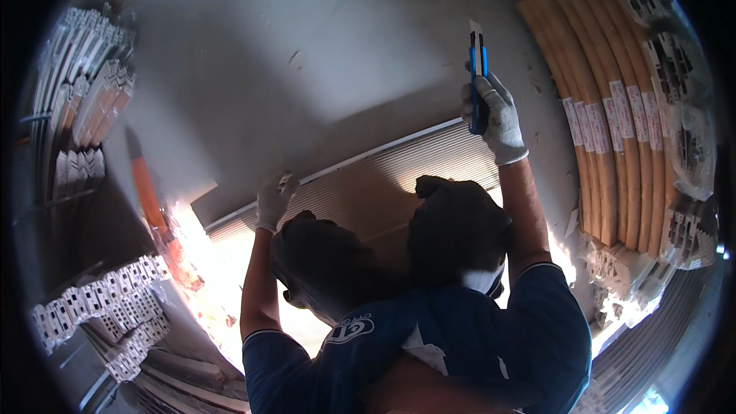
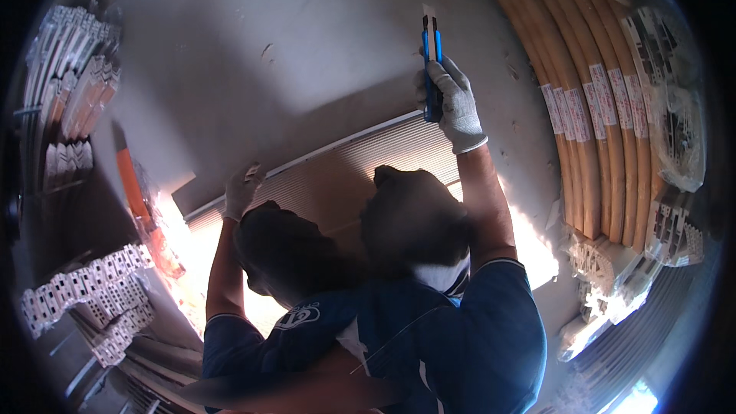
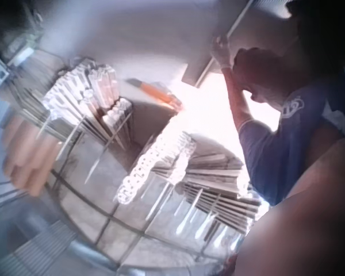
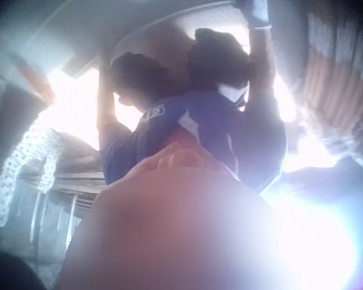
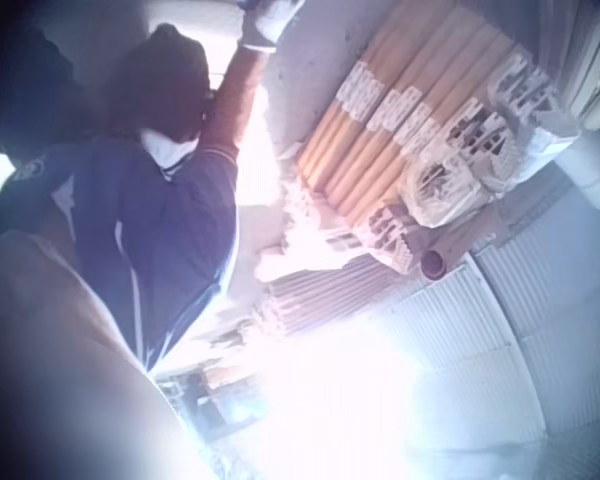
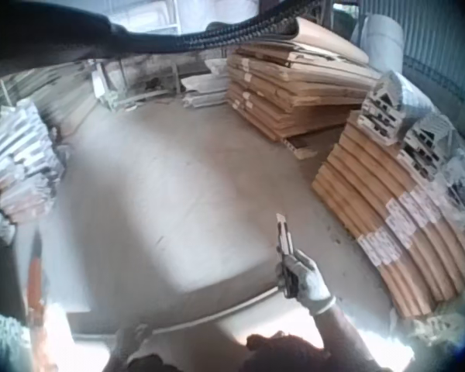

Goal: The person repeatedly picks up large corrugated panels, places them on the floor, and cuts them into smaller pieces using a utility knife. The cut pieces are set aside on the floor.

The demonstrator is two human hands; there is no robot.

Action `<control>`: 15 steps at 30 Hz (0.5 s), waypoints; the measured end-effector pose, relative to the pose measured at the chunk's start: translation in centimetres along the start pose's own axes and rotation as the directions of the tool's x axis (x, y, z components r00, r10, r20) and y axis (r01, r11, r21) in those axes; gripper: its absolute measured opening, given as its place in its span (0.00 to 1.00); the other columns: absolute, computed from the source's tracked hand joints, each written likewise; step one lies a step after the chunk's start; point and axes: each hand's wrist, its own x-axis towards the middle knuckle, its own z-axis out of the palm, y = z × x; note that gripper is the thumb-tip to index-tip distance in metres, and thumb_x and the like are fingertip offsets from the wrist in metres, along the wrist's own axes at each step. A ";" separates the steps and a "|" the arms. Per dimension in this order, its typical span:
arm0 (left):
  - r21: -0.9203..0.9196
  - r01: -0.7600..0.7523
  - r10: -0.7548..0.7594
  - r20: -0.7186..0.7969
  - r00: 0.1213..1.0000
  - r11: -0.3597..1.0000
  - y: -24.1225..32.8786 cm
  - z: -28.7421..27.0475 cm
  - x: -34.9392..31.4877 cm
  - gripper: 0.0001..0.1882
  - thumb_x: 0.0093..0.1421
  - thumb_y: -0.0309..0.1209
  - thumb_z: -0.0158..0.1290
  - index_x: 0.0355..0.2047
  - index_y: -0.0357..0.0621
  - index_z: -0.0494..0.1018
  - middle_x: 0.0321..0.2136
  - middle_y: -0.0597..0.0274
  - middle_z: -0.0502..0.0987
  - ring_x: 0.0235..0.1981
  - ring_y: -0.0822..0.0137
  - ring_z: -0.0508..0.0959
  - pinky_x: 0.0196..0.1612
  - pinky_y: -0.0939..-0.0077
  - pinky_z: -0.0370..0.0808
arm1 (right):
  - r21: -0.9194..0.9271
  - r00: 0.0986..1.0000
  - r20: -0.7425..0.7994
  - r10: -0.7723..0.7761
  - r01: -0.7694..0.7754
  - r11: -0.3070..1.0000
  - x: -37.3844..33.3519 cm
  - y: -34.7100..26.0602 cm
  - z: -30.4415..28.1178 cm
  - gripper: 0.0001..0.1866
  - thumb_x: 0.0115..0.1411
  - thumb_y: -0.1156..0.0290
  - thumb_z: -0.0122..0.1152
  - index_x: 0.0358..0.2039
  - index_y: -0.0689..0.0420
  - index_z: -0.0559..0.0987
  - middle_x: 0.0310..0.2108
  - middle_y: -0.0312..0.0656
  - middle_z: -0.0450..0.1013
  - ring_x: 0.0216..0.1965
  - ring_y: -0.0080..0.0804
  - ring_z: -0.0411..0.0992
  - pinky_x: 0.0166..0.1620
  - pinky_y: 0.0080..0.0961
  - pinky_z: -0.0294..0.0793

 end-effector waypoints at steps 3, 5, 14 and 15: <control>0.314 -0.144 0.167 -0.046 0.985 0.939 -1.9 2.0 -1.8 0.22 0.51 0.36 0.61 0.46 0.43 0.72 0.44 0.51 0.74 0.46 0.49 0.73 0.49 0.56 0.69 | 0.063 0.998 0.062 0.008 -0.012 0.998 0.2 0.9 1.6 0.15 0.63 0.68 0.49 0.49 0.59 0.70 0.29 0.37 0.71 0.26 0.21 0.69 0.29 0.19 0.71; 0.433 -0.187 0.243 -0.077 0.967 0.882 -2.6 2.9 -2.4 0.23 0.51 0.37 0.60 0.47 0.46 0.71 0.46 0.52 0.73 0.48 0.49 0.72 0.51 0.53 0.67 | 0.077 0.995 0.091 0.046 -0.053 0.996 0.4 1.7 2.1 0.15 0.61 0.71 0.49 0.49 0.60 0.70 0.30 0.38 0.71 0.26 0.21 0.69 0.29 0.20 0.71; 0.521 -0.119 0.118 0.035 0.992 0.845 -5.4 4.0 0.0 0.15 0.55 0.40 0.55 0.42 0.54 0.75 0.39 0.58 0.76 0.46 0.55 0.74 0.53 0.53 0.64 | -0.927 0.982 0.139 0.127 0.084 0.365 4.5 13.2 0.6 0.12 0.57 0.60 0.59 0.37 0.53 0.78 0.21 0.35 0.73 0.27 0.32 0.73 0.35 0.30 0.73; 0.533 -0.094 0.076 0.055 0.996 0.841 -5.3 4.0 0.3 0.13 0.55 0.41 0.54 0.41 0.54 0.75 0.38 0.58 0.77 0.46 0.55 0.74 0.52 0.53 0.65 | -0.968 0.968 0.214 0.133 0.191 0.166 4.8 14.8 0.4 0.13 0.56 0.59 0.60 0.38 0.51 0.78 0.24 0.37 0.74 0.30 0.35 0.75 0.37 0.33 0.74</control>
